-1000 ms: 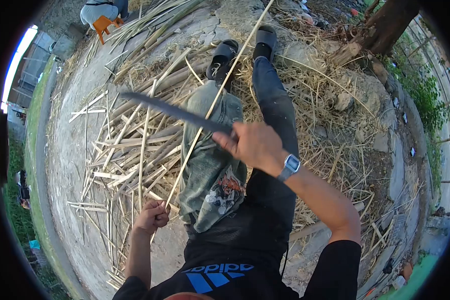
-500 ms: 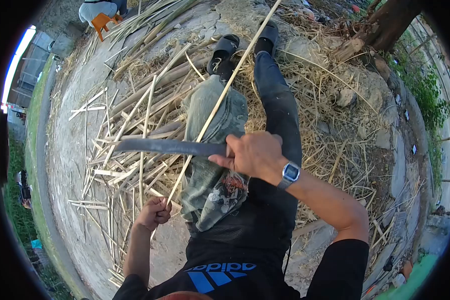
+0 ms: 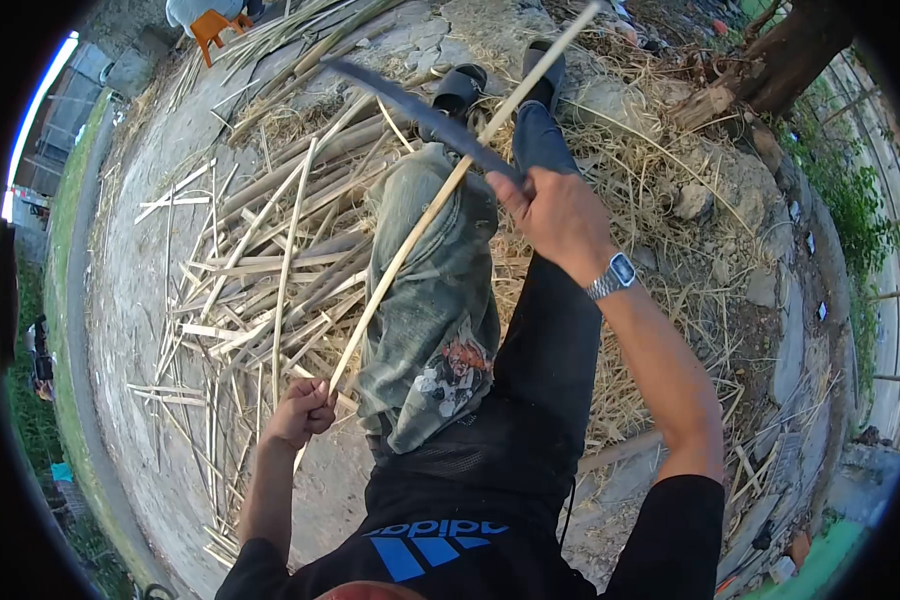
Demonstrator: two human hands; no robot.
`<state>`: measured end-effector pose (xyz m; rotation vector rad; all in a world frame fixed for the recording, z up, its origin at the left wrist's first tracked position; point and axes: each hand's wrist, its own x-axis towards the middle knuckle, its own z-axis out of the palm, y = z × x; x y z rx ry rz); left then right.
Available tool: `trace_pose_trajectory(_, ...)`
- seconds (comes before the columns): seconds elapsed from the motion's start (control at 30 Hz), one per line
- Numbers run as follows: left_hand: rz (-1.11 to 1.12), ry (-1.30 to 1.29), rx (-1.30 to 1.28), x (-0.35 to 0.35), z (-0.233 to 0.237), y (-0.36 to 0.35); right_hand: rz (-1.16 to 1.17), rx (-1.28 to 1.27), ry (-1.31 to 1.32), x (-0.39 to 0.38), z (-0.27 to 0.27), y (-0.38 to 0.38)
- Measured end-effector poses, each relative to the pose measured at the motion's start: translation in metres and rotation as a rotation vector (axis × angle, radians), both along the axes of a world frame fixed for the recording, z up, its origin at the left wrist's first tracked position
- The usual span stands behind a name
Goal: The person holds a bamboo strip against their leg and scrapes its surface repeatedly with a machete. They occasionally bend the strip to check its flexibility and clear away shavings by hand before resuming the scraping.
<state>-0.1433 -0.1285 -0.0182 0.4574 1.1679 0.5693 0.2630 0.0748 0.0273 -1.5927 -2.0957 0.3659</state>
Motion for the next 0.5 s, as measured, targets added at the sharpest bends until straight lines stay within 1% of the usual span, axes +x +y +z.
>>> trace_pose_trajectory(0.07, -0.029, -0.022, 0.0, 0.004, -0.001, 0.006, -0.156, -0.063, -0.002, 0.004, 0.004, 0.011)
trace_pose_trajectory(0.1, -0.024, -0.037, -0.032, 0.003, -0.001, 0.008, -0.076, -0.036, 0.085, 0.001, -0.004, 0.004)
trace_pose_trajectory(0.13, -0.03, -0.037, -0.028, 0.003, -0.001, 0.01, -0.029, -0.046, 0.082, -0.009, -0.004, -0.013)
trace_pose_trajectory(0.2, -0.043, -0.057, -0.062, 0.0, -0.005, 0.009, 0.174, -0.098, 0.033, -0.028, -0.012, -0.046)
trace_pose_trajectory(0.23, -0.043, -0.053, -0.078, -0.002, -0.005, 0.009, 0.173, -0.113, 0.038, -0.027, -0.012, -0.046)
trace_pose_trajectory(0.3, -0.051, -0.003, -0.049, -0.01, -0.001, 0.009, 0.165, -0.045, -0.056, -0.019, -0.011, -0.039)
trace_pose_trajectory(0.33, -0.051, 0.019, -0.026, -0.013, 0.0, 0.006, 0.047, -0.057, -0.013, -0.007, -0.016, -0.025)
trace_pose_trajectory(0.37, -0.021, 0.02, -0.037, -0.017, -0.002, 0.005, -0.054, -0.036, 0.147, 0.007, -0.016, -0.005)
trace_pose_trajectory(0.4, -0.015, 0.016, -0.032, -0.015, 0.0, 0.003, -0.201, -0.145, 0.147, 0.027, -0.011, 0.017)
trace_pose_trajectory(0.43, -0.027, 0.048, 0.022, -0.012, 0.003, 0.004, -0.257, -0.096, 0.092, 0.047, -0.021, 0.039)
trace_pose_trajectory(0.47, -0.045, 0.081, 0.079, -0.011, 0.004, 0.007, -0.265, -0.078, 0.089, 0.048, -0.019, 0.036)
trace_pose_trajectory(0.5, -0.068, 0.057, 0.069, -0.013, 0.003, 0.01, -0.228, -0.07, 0.07, 0.043, -0.016, 0.03)
